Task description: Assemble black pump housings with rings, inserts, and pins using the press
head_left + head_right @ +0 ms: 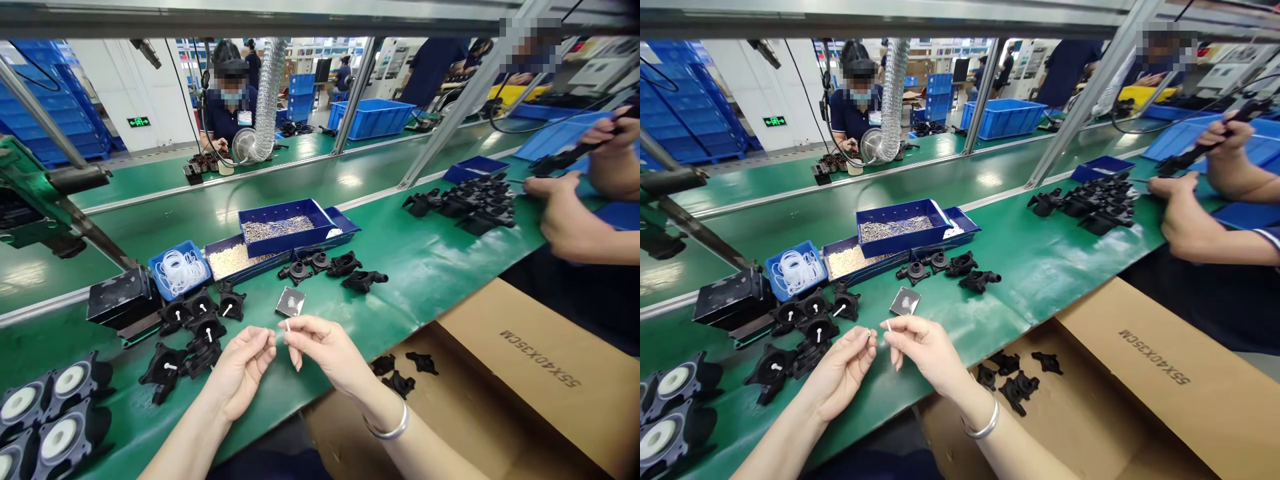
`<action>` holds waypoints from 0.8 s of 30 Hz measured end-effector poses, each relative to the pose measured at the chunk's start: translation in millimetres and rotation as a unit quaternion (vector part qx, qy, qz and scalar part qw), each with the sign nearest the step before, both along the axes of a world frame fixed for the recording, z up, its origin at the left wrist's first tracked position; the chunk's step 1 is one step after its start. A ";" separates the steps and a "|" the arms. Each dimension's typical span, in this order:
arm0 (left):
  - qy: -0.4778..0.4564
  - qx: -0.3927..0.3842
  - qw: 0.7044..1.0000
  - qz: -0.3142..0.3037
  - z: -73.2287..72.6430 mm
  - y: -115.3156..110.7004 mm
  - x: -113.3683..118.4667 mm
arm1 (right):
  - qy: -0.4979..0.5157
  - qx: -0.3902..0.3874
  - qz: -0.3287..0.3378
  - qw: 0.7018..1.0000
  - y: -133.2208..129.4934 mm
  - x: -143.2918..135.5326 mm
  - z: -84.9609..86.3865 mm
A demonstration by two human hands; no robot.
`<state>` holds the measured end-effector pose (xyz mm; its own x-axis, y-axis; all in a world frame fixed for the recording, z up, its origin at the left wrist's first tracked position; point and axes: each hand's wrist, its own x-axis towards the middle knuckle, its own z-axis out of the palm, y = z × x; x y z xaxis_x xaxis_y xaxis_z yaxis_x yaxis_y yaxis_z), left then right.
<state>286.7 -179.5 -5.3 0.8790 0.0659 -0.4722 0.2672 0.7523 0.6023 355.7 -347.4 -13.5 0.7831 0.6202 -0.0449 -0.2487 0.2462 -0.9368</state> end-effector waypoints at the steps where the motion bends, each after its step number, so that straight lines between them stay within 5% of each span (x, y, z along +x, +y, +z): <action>1: 0.002 0.008 1.000 0.009 -1.0 0.7 1.2 | -0.008 -0.010 0.004 1.000 0.2 -0.8 0.8; 12: -0.006 0.025 1.000 0.009 -0.2 3.4 4.5 | 0.012 -0.053 0.080 0.995 11.1 -8.2 10.8; 24: -0.031 0.105 0.994 0.001 0.9 6.2 4.5 | 0.103 -0.021 0.083 0.991 11.3 -6.7 15.3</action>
<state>291.2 -173.2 -4.4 0.9059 0.1587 -0.3927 0.2231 0.6093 0.7609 349.0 -336.1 1.8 0.6414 0.7343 -0.2224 -0.4703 0.1472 -0.8702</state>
